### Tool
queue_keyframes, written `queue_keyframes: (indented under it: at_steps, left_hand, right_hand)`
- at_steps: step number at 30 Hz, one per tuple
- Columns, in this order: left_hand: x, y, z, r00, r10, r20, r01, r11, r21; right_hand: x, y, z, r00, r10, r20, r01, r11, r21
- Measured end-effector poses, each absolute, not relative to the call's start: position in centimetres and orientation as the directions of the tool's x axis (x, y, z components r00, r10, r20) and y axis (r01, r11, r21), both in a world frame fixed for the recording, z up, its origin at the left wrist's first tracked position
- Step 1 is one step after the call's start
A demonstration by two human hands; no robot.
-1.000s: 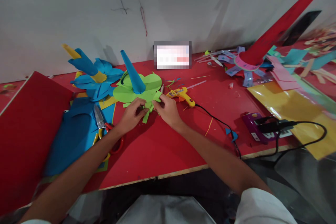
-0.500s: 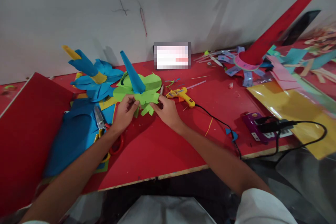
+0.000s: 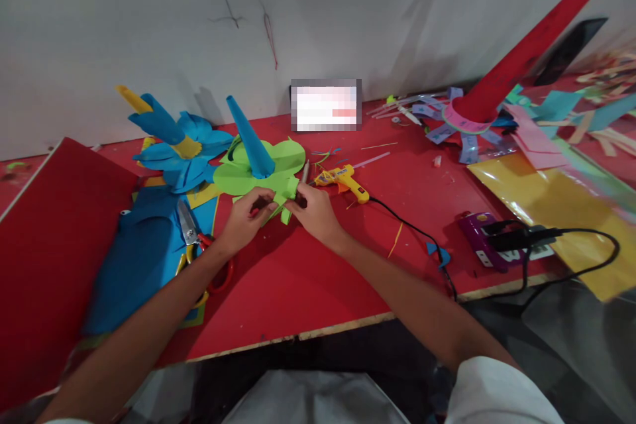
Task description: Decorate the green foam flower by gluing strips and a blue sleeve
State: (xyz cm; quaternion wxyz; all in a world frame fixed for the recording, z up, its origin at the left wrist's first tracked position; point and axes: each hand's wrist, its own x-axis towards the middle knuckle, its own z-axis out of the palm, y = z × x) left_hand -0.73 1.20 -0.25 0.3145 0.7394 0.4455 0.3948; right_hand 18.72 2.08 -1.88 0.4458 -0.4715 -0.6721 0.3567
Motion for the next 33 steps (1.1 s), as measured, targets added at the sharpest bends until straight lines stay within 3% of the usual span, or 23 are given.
queue_keyframes:
  at_steps: [8, 17, 26, 33]
  left_hand:
    - [-0.8, 1.4, -0.8, 0.314, 0.899, 0.305, 0.388, -0.414, 0.823]
    - [-1.0, 1.7, -0.8, 0.397, 0.841, 0.367, 0.448, -0.527, 0.723]
    - [-1.5, 2.3, -0.6, 0.185, 0.889, 0.418, 0.495, -0.452, 0.742]
    - [-1.3, 1.9, -0.6, 0.147, 0.949, 0.279, 0.417, -0.316, 0.852]
  right_hand:
    - [18.6, 2.0, -1.8, -0.173, 0.942, 0.287, 0.276, 0.326, -0.904]
    - [18.7, 1.9, -1.5, -0.180, 0.945, 0.271, 0.288, 0.315, -0.904]
    - [18.6, 1.6, -1.4, -0.177, 0.956, 0.235, 0.217, 0.270, -0.938]
    - [18.2, 1.0, -1.1, -0.287, 0.949, 0.129, 0.131, 0.172, -0.976]
